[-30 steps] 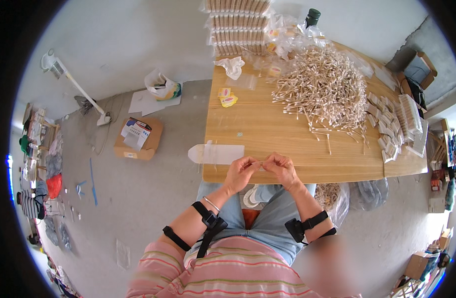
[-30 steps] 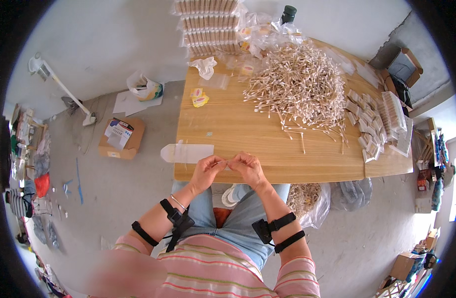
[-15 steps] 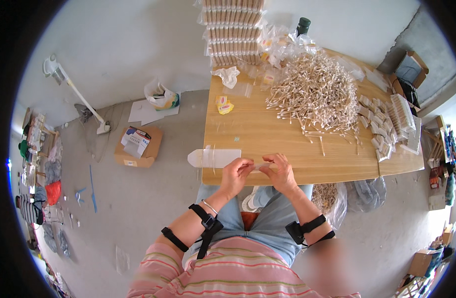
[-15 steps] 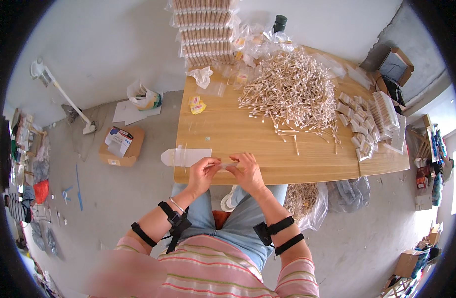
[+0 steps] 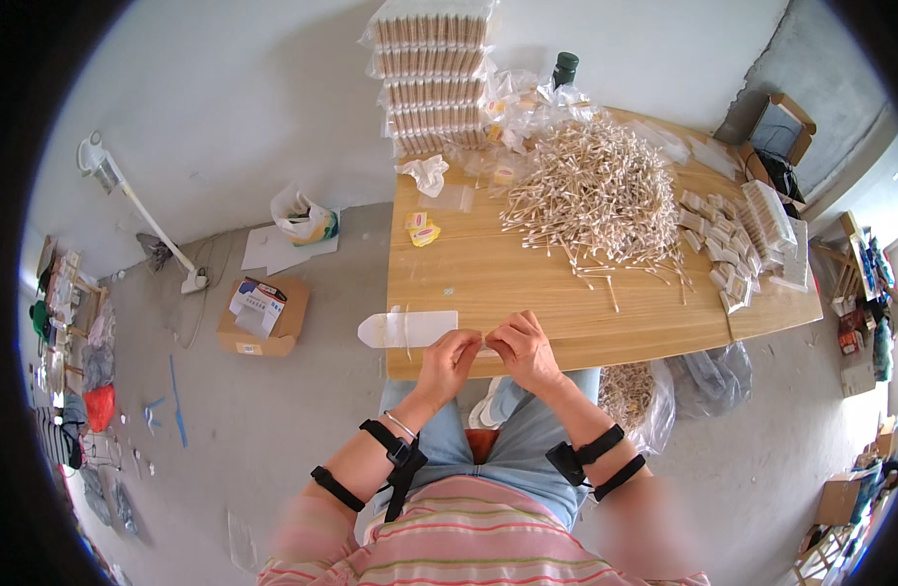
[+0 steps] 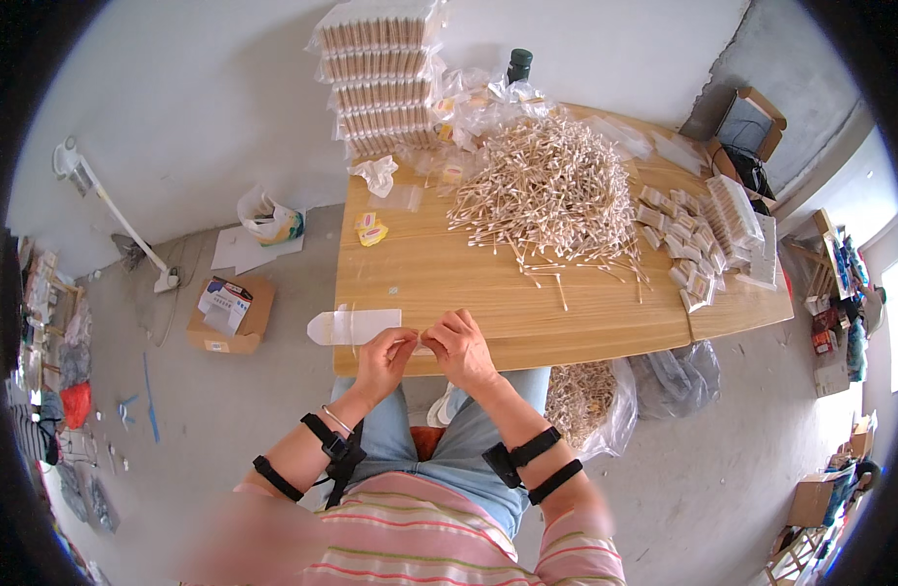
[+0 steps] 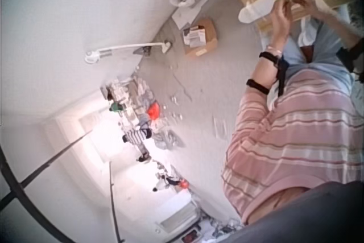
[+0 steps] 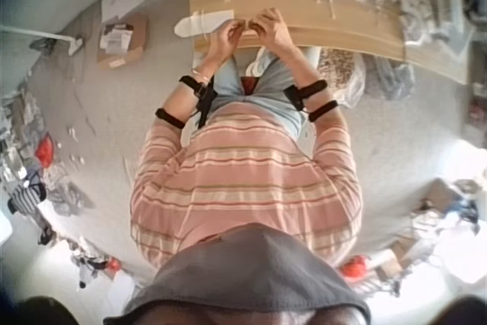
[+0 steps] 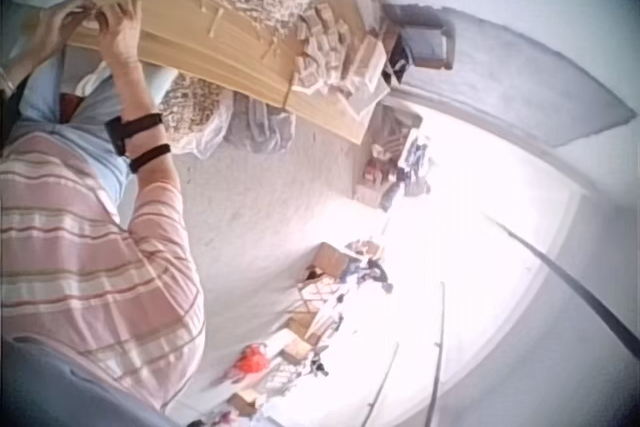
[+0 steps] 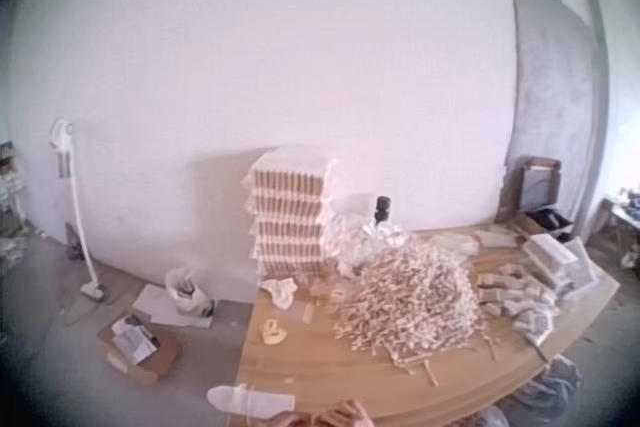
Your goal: Packaging cotton swabs into small plastic bags.
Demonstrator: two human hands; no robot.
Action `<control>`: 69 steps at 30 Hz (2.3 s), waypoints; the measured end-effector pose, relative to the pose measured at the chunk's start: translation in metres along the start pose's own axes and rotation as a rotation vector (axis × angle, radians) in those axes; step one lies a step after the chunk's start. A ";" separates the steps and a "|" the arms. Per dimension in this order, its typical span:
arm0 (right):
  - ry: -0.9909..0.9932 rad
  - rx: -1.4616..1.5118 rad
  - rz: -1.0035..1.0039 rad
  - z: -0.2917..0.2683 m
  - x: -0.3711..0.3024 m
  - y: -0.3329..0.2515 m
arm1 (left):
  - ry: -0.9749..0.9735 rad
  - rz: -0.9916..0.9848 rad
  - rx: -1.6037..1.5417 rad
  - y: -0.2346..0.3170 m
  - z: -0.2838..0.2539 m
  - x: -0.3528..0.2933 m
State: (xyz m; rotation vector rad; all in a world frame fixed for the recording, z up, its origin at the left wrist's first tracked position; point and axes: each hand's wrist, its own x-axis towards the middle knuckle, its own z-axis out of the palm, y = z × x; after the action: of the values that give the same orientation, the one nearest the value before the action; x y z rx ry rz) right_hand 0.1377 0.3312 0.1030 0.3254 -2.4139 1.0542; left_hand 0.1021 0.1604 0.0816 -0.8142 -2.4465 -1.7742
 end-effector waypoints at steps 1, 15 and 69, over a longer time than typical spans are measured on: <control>-0.023 -0.007 0.008 0.000 0.000 0.000 | 0.004 -0.004 -0.021 0.005 0.000 0.001; -0.017 0.152 0.110 -0.006 0.005 -0.017 | -0.070 -0.096 -0.210 0.028 -0.016 0.005; -0.269 1.646 0.927 -0.007 -0.009 -0.026 | -0.199 0.248 -0.145 0.103 -0.025 0.009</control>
State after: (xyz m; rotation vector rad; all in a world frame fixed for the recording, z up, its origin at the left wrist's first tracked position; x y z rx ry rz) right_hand 0.1580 0.3189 0.1189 -0.2407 -1.1352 3.3458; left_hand 0.1300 0.1644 0.1843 -1.3021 -2.2197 -1.8718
